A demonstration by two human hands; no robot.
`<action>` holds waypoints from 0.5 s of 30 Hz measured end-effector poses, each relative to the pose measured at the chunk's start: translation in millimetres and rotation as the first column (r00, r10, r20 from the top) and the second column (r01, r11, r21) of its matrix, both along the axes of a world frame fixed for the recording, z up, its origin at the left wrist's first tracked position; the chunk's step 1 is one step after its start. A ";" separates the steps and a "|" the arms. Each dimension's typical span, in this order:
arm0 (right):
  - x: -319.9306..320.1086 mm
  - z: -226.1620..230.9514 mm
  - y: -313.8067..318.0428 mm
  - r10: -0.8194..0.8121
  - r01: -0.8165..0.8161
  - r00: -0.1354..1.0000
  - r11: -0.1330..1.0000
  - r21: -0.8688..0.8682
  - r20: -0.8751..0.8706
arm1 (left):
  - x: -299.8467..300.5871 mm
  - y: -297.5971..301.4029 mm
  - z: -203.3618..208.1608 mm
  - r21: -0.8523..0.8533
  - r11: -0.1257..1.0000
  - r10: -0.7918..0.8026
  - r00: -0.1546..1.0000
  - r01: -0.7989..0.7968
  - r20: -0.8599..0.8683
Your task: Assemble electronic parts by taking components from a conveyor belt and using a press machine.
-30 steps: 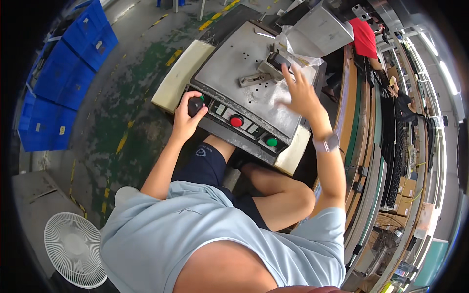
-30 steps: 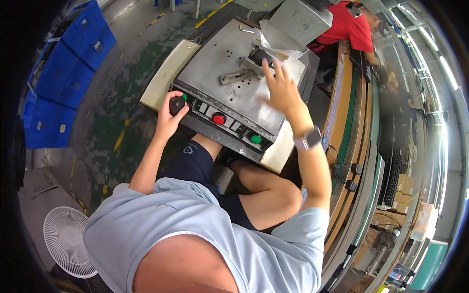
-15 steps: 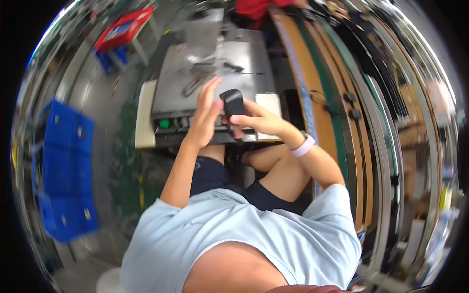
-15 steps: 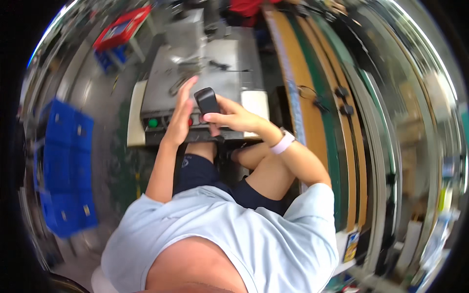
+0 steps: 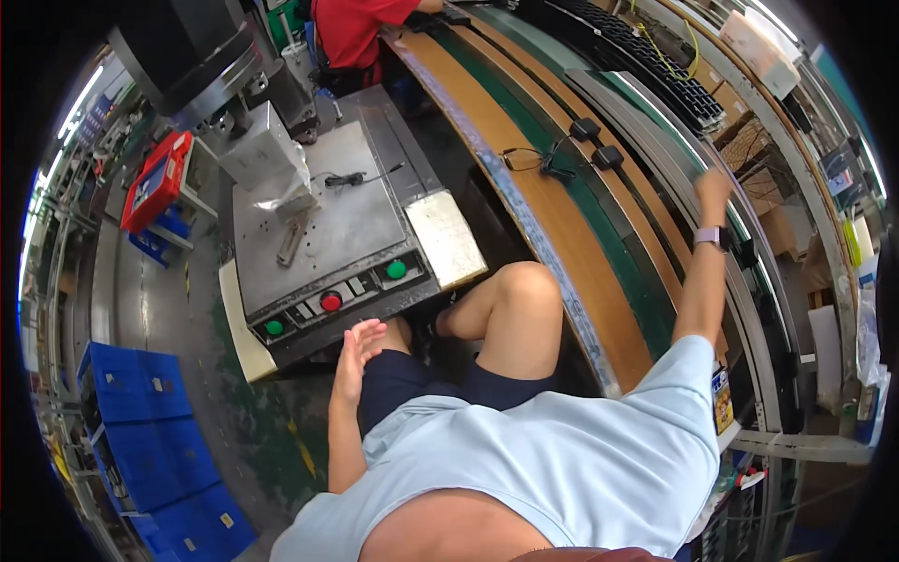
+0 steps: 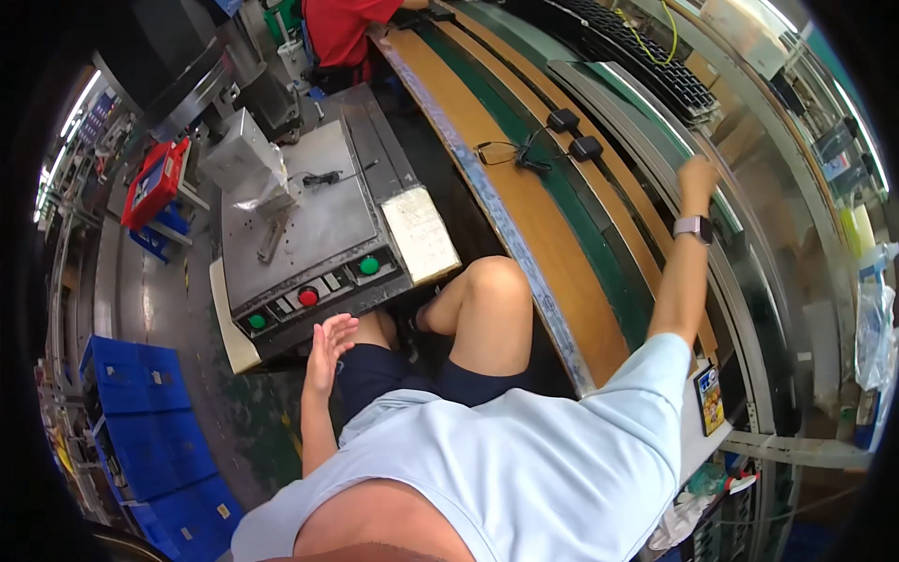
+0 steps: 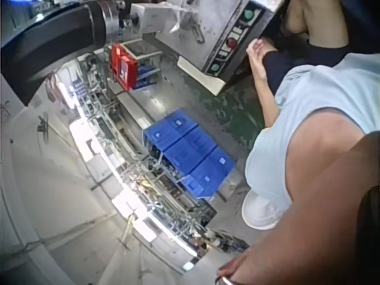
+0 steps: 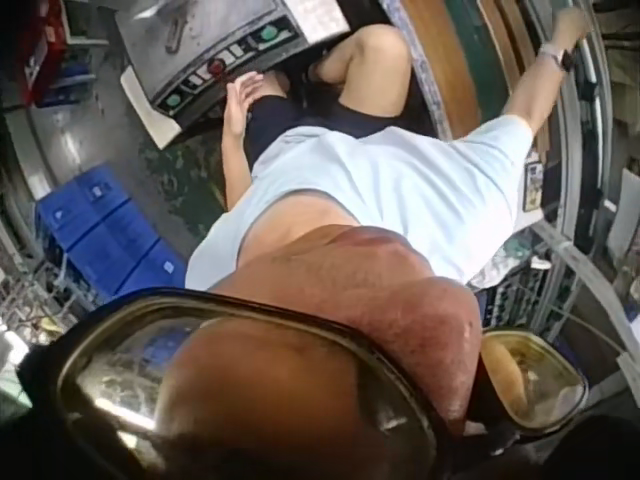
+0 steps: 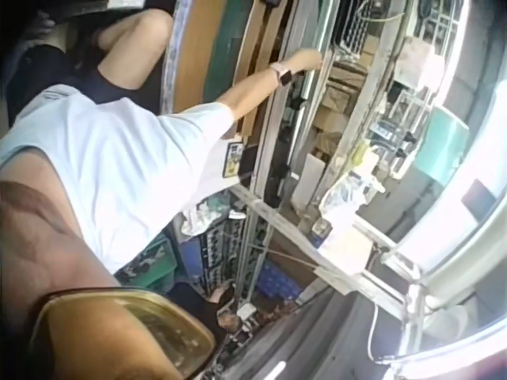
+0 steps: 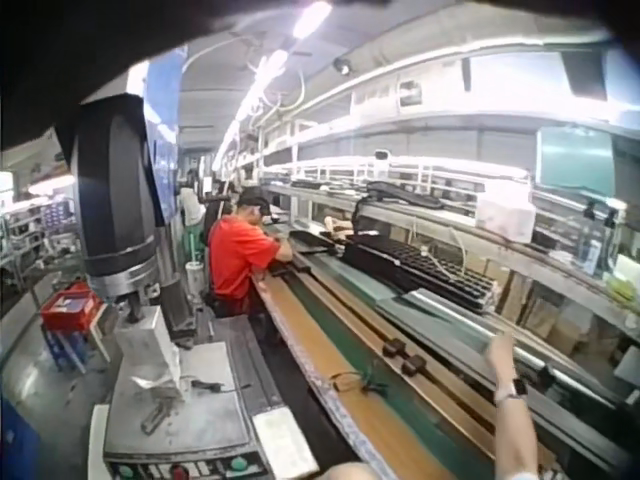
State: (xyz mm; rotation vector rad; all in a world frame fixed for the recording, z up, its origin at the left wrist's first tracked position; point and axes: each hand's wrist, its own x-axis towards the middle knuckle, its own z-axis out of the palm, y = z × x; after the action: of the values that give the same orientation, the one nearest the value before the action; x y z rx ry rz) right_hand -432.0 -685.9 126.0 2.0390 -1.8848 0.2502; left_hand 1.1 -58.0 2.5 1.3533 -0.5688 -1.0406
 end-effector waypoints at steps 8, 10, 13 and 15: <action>181.9 -65.2 47.9 0.244 -0.262 0.940 0.964 0.044 0.238 | 4.6 -40.9 40.5 -0.043 0.991 -0.121 0.981 0.129 0.152; 205.6 -27.5 80.0 0.196 -0.230 0.958 0.962 0.149 0.210 | 9.6 -23.7 47.3 -0.091 0.993 -0.055 0.971 0.078 0.232; 171.9 17.7 103.1 0.408 -0.362 0.892 0.902 -0.237 0.192 | 36.6 -5.8 52.1 -0.112 0.993 0.069 0.955 -0.038 0.289; 131.6 73.1 112.8 0.633 -0.542 0.773 0.625 -0.562 -0.042 | 66.7 -14.6 59.7 -0.156 0.975 0.203 0.923 -0.159 0.326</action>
State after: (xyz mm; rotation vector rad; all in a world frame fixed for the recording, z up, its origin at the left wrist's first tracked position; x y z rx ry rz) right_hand -300.3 -573.1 199.1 2.1640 -0.9405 1.0278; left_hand 67.8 -72.5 62.1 1.4519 -0.7377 -0.6109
